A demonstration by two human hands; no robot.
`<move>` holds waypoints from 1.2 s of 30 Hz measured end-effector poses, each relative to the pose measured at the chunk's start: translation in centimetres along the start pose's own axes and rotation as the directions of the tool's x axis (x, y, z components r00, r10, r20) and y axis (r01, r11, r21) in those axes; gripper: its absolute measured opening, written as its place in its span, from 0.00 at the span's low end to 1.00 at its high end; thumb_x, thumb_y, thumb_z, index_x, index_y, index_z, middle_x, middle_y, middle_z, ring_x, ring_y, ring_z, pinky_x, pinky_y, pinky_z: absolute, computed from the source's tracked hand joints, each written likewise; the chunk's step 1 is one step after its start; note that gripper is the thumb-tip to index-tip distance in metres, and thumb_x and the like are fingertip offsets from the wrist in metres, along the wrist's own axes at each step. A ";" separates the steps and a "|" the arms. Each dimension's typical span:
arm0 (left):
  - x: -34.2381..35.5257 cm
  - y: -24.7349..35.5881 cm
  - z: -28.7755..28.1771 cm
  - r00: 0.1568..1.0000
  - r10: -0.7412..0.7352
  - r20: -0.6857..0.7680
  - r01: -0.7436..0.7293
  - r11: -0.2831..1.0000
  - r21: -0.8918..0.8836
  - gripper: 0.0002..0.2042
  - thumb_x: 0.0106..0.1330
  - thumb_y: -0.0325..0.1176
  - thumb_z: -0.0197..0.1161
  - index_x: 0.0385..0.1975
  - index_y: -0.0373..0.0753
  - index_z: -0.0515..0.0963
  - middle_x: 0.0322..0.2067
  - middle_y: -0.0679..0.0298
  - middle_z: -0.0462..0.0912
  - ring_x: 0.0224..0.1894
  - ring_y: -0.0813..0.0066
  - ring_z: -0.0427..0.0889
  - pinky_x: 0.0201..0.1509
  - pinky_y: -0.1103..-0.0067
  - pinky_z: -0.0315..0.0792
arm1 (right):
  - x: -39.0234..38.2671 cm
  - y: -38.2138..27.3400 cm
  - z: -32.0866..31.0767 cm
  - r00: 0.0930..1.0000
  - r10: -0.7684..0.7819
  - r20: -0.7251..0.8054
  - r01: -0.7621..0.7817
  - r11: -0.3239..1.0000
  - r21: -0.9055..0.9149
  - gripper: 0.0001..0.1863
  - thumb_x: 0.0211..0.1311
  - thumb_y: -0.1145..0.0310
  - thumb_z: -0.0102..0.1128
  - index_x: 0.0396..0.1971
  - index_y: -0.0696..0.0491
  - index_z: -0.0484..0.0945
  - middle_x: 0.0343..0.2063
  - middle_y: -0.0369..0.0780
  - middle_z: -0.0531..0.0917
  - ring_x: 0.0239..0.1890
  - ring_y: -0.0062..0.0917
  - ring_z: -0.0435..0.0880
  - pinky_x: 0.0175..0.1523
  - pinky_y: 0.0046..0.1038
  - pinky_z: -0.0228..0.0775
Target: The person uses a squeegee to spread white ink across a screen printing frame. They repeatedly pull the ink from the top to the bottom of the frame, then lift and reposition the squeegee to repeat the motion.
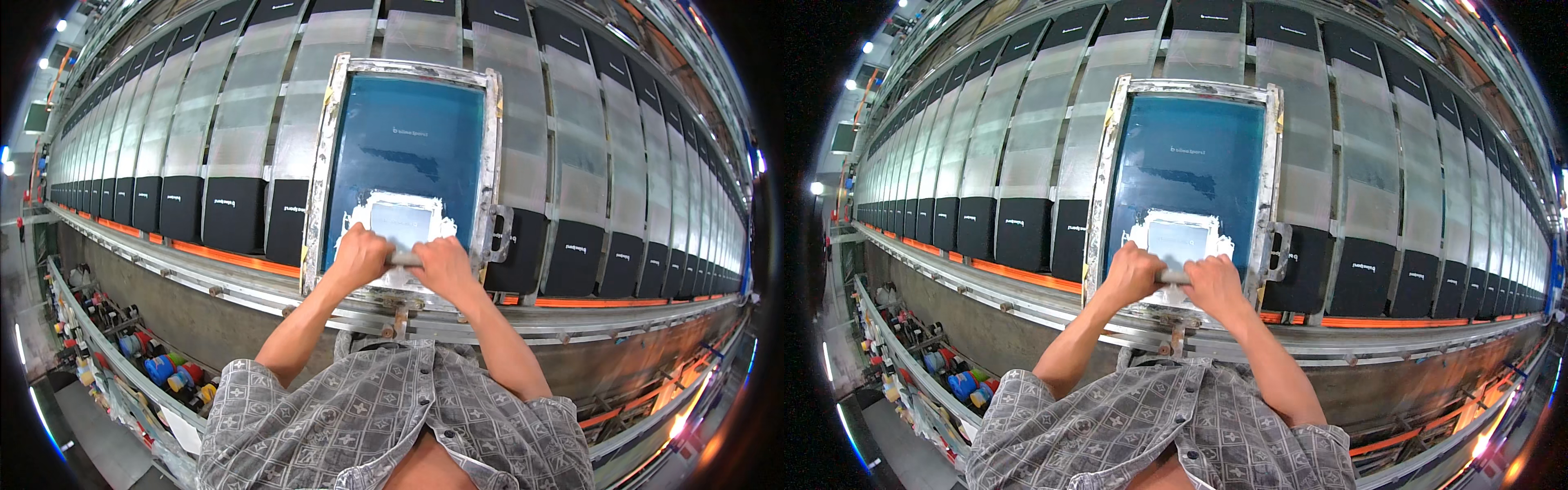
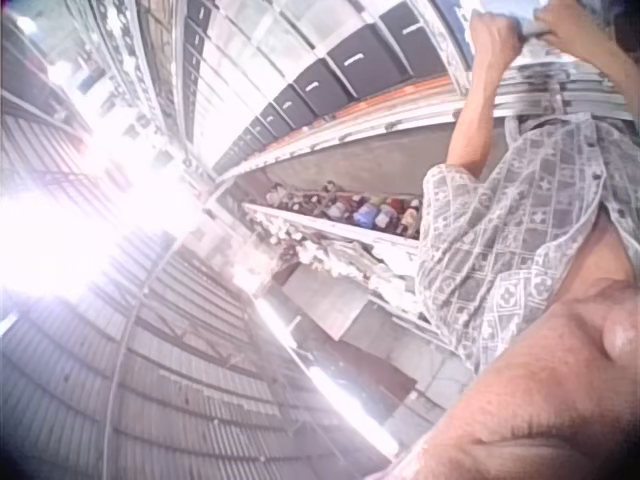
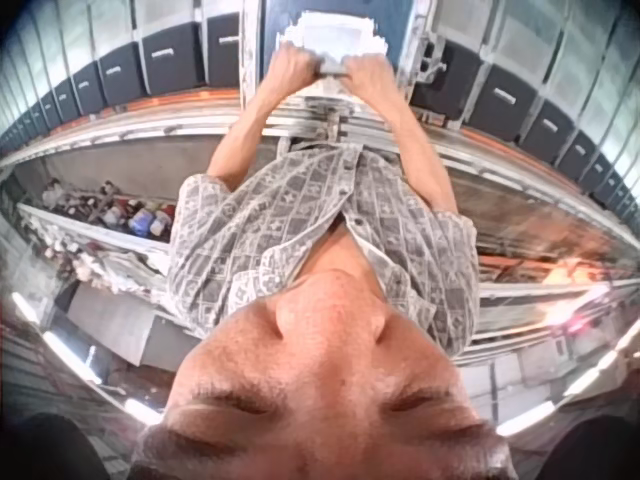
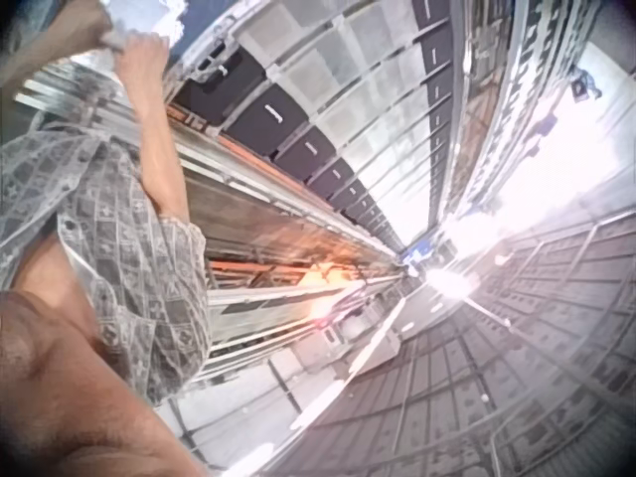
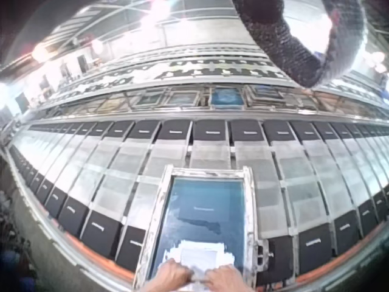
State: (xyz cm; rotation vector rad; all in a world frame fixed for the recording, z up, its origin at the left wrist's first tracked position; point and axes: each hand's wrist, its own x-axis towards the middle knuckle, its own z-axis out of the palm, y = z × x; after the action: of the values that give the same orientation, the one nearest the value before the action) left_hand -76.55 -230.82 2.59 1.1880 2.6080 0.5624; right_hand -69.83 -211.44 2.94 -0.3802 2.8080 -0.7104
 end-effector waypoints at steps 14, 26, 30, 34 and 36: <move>2.9 -1.6 0.1 0.998 0.045 -0.042 -0.040 0.993 0.113 0.09 0.44 0.41 0.71 0.14 0.49 0.78 0.15 0.64 0.78 0.21 0.66 0.79 0.39 0.70 0.66 | 2.7 1.3 -1.6 1.000 0.027 -0.010 -0.027 0.998 -0.062 0.14 0.44 0.59 0.71 0.26 0.51 0.79 0.22 0.41 0.81 0.33 0.36 0.80 0.45 0.37 0.66; 10.2 -4.1 -3.7 0.999 0.002 0.045 -0.004 0.999 0.049 0.10 0.43 0.43 0.73 0.20 0.47 0.81 0.18 0.61 0.80 0.25 0.59 0.78 0.41 0.68 0.66 | 8.0 4.7 -4.8 0.992 0.043 -0.121 -0.043 0.999 -0.001 0.14 0.44 0.57 0.70 0.25 0.49 0.79 0.22 0.43 0.81 0.32 0.40 0.80 0.42 0.38 0.66; 4.9 -2.1 -1.2 0.999 -0.002 0.051 -0.004 0.993 0.119 0.11 0.44 0.44 0.73 0.18 0.47 0.81 0.17 0.63 0.79 0.24 0.63 0.80 0.41 0.69 0.67 | 4.1 2.1 -2.3 0.998 -0.001 -0.055 -0.003 0.996 -0.087 0.15 0.45 0.57 0.71 0.25 0.52 0.79 0.22 0.41 0.81 0.31 0.36 0.81 0.42 0.38 0.67; -0.5 0.3 -0.4 0.994 0.070 0.081 -0.071 0.997 0.015 0.10 0.42 0.41 0.73 0.17 0.46 0.78 0.16 0.64 0.79 0.23 0.65 0.80 0.39 0.71 0.67 | -1.4 -0.9 -1.5 0.998 0.057 0.033 -0.063 0.980 0.191 0.18 0.47 0.55 0.71 0.34 0.52 0.82 0.31 0.42 0.82 0.42 0.37 0.78 0.50 0.36 0.67; 0.8 -0.1 -1.9 0.993 0.038 0.112 -0.041 0.999 0.023 0.11 0.42 0.42 0.73 0.18 0.45 0.79 0.17 0.64 0.79 0.23 0.65 0.79 0.39 0.70 0.67 | -1.5 1.2 -3.2 0.963 0.270 -0.014 -0.238 0.871 0.430 0.20 0.51 0.55 0.69 0.39 0.53 0.81 0.35 0.42 0.82 0.46 0.36 0.77 0.54 0.35 0.65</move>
State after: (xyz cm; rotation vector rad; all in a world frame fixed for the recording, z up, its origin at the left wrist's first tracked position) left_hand -77.76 -230.70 4.22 1.2436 2.5098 0.4581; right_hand -69.55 -208.57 5.36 0.0962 2.5897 -1.2529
